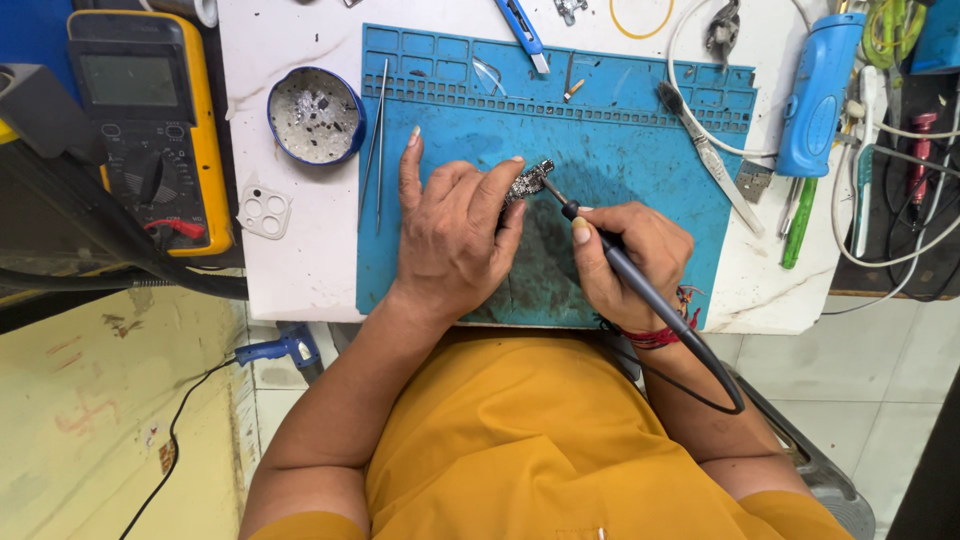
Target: The person solders components on a phone motherboard at a repair bench, holding the board with tweezers and a blue pry tool while applying a soldering iron to the board's contacts. They reposition the board repeatedly and continue soldering different points across the clip.
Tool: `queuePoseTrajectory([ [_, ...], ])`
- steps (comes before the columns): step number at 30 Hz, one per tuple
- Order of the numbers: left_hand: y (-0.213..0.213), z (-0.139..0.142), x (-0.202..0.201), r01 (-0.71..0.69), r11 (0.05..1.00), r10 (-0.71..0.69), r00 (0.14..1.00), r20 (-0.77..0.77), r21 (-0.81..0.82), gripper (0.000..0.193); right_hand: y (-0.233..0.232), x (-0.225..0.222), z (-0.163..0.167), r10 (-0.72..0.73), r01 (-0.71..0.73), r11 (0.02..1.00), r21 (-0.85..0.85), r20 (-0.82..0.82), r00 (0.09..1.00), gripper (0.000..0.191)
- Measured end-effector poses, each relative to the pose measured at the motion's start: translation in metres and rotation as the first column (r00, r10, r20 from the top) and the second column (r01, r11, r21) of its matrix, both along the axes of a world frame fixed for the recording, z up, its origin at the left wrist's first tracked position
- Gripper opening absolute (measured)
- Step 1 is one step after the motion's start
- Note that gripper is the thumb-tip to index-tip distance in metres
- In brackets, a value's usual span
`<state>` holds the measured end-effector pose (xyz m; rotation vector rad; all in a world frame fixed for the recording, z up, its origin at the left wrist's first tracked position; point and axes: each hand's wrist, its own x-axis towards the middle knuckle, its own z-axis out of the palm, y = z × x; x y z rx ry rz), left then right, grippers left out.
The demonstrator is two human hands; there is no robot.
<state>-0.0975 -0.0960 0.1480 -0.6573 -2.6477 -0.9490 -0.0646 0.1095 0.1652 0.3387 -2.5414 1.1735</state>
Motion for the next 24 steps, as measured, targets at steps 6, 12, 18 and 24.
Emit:
queuePoseTrajectory([
  [6, -0.0004, -0.0002, -0.0002, 0.007, 1.0, -0.007, 1.0, -0.002, 0.006, 0.049, 0.0002, -0.0003, -0.0001, 0.007, -0.007, 1.0, -0.014, 0.001, 1.0, 0.009],
  [12, -0.0002, 0.0, -0.0011, 0.012, 1.0, -0.012, 1.0, -0.004, 0.017, 0.051, -0.0002, -0.0006, -0.0007, 0.002, -0.002, 1.0, -0.006, 0.001, 1.0, 0.008],
  [18, 0.0002, -0.0002, -0.0015, 0.011, 1.0, -0.011, 1.0, -0.006, 0.022, 0.051, 0.0003, -0.0011, -0.0016, 0.0, 0.0, 1.0, -0.007, 0.0, 1.0, 0.008],
  [24, 0.0006, -0.0005, -0.0015, 0.007, 0.999, -0.007, 1.0, -0.009, 0.032, 0.051, 0.0003, -0.0012, -0.0012, -0.003, 0.002, 1.0, 0.007, 0.005, 1.0, 0.008],
])
